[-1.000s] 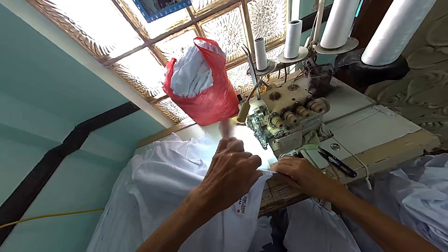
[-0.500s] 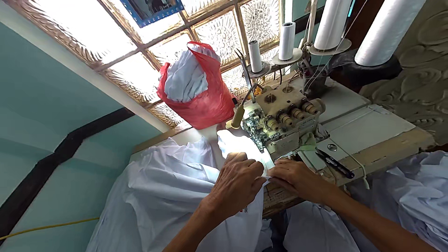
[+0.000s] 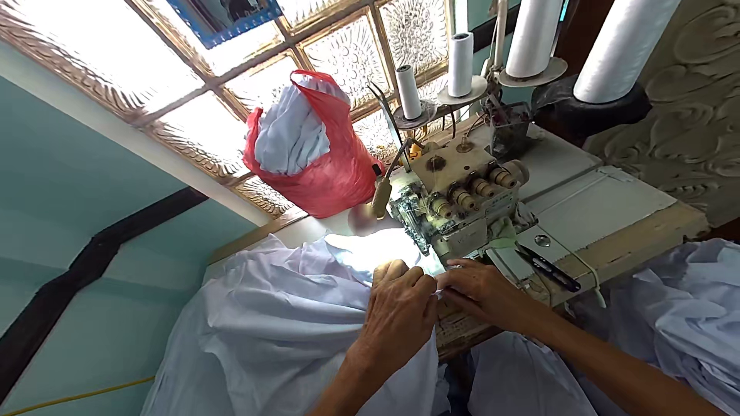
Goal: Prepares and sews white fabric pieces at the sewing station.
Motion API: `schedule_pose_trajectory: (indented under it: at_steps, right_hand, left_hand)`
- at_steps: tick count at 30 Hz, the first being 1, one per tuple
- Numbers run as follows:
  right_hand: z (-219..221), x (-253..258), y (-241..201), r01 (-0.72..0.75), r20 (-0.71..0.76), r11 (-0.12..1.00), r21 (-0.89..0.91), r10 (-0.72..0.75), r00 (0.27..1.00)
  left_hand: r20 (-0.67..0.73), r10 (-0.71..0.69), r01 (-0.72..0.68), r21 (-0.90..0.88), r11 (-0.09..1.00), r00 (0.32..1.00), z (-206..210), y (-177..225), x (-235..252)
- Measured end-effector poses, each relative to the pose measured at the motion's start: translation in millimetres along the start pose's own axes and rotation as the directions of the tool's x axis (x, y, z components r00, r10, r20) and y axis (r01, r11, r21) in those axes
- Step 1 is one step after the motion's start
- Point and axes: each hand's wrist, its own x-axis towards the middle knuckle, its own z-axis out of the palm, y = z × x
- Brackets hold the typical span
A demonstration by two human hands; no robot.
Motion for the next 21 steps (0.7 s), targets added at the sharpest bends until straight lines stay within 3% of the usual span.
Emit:
schedule_pose_trajectory:
  at_steps: [3,8,11,15,18,21]
  right_hand:
    - [7,1,-1,-0.027,-0.087,1.000,-0.010,0.026,0.996]
    - [29,4,0,-0.004,-0.246,0.903,-0.430,-0.113,0.963]
    - [42,9,-3,-0.060,-0.279,0.814,-0.577,-0.127,0.952]
    - [45,7,-17,-0.071,-0.255,0.804,-0.591,-0.102,0.962]
    - [29,-17,-24,-0.161,-0.240,0.847,-0.507,0.041,0.970]
    - [-9,-47,-12,-0.453,-0.248,0.711,-0.537,0.380,0.891]
  left_hand:
    - [-0.040,-0.042,0.045,0.069,0.997,0.998,10,2,-1]
    - [-0.069,-0.115,0.123,0.133,0.983,0.991,26,-3,0]
    - [-0.080,-0.159,0.168,0.126,0.978,0.984,34,-13,4]
    - [-0.137,-0.206,0.228,0.180,0.957,0.969,44,-34,6]
    - [-0.132,-0.247,0.269,0.195,0.943,0.960,45,-38,2]
    - [-0.114,-0.289,0.308,0.215,0.927,0.951,37,-31,-11]
